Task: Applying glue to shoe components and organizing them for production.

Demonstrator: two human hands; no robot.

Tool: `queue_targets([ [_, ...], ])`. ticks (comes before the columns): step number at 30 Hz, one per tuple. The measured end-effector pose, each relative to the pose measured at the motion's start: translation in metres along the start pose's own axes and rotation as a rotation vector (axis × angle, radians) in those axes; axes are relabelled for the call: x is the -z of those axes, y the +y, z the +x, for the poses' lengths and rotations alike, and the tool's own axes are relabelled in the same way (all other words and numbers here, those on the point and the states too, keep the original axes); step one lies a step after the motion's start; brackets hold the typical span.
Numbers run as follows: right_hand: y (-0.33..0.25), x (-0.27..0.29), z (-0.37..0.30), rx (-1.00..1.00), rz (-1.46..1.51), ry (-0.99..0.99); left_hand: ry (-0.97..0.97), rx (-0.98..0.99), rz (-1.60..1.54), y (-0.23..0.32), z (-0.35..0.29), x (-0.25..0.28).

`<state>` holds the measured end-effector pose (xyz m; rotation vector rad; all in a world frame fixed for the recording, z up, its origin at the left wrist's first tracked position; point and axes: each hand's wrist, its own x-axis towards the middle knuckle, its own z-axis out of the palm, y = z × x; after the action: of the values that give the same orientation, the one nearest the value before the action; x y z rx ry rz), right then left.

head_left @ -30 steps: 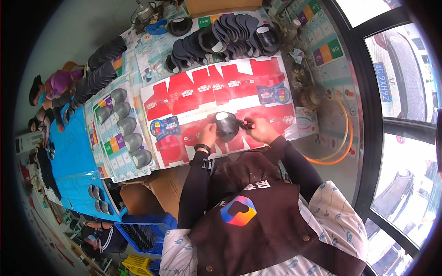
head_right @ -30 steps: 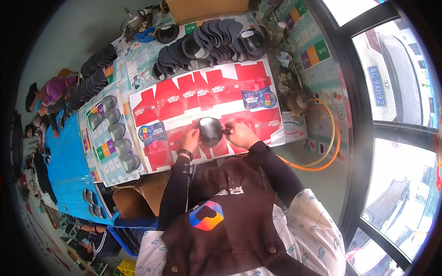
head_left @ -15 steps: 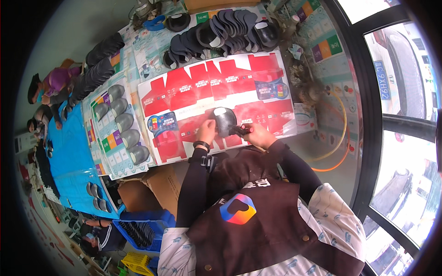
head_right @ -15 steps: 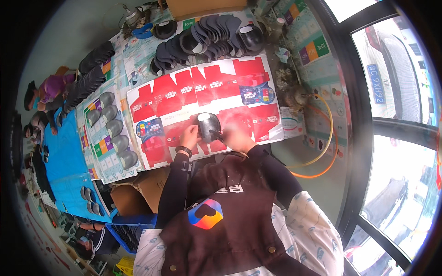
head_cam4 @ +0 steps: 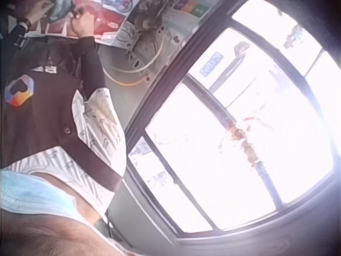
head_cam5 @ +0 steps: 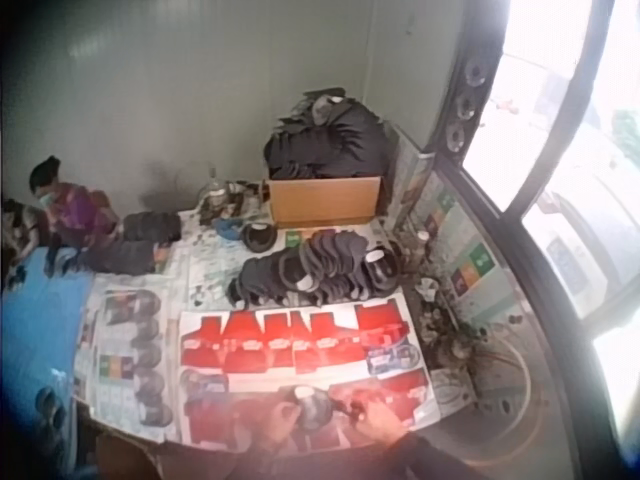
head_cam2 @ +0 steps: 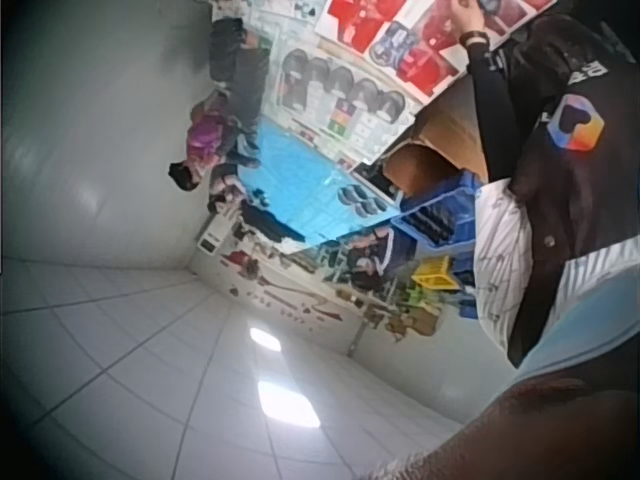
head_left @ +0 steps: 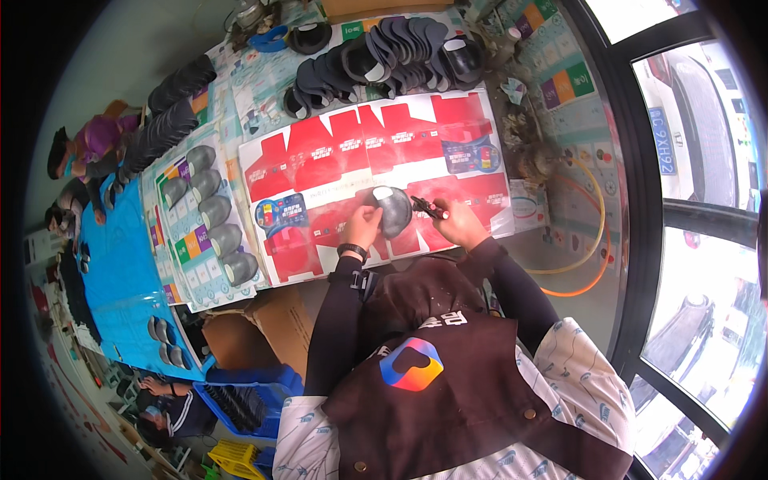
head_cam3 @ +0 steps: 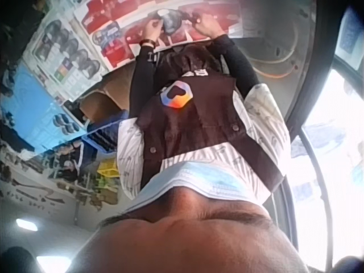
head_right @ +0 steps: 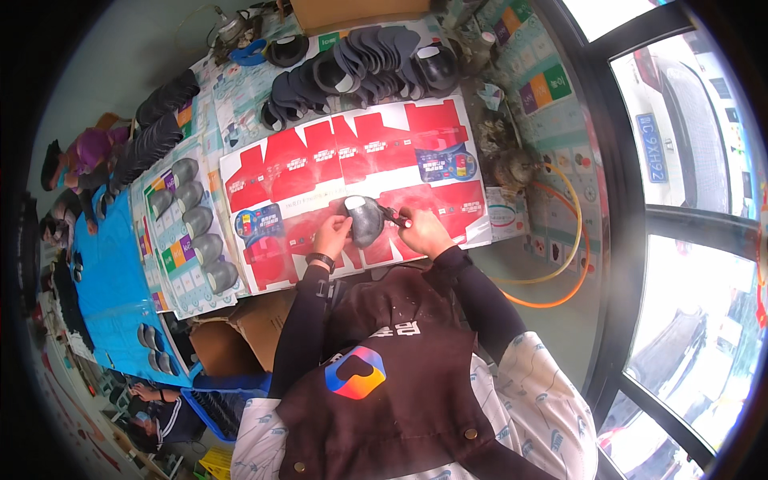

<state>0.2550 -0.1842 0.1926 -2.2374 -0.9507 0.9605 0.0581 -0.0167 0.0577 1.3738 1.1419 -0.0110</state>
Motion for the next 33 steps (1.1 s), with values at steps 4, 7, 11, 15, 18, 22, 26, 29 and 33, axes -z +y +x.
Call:
queue_targets([
  [4,0.008,-0.014,-0.011,-0.016,0.020,-0.077,0.015,-0.032,0.078,0.012,-0.004,-0.002],
  [7,-0.014,-0.017,-0.007,-0.041,0.072,-0.228,0.057,-0.043,0.092,-0.003,0.004,0.004],
  [11,0.033,-0.044,0.008,0.074,0.319,-0.304,0.060,-0.029,0.124,-0.013,0.017,0.013],
  [15,-0.009,-0.025,0.002,-0.081,0.563,-0.164,0.085,-0.037,0.045,-0.033,0.019,0.020],
  [18,-0.012,-0.024,0.011,-0.123,0.425,-0.177,0.083,-0.047,0.015,-0.038,0.023,0.025],
  [22,-0.007,-0.037,0.022,-0.140,0.376,-0.069,0.100,-0.010,-0.112,-0.045,0.023,0.039],
  [26,-0.003,-0.039,0.028,-0.121,0.491,-0.126,0.157,0.004,-0.179,-0.054,0.015,0.061],
  [29,-0.004,-0.034,0.026,-0.123,0.489,-0.178,0.184,-0.011,-0.129,-0.060,0.006,0.072],
  [33,-0.001,-0.034,0.034,-0.139,0.400,-0.085,0.220,-0.002,-0.063,-0.061,-0.001,0.075],
])
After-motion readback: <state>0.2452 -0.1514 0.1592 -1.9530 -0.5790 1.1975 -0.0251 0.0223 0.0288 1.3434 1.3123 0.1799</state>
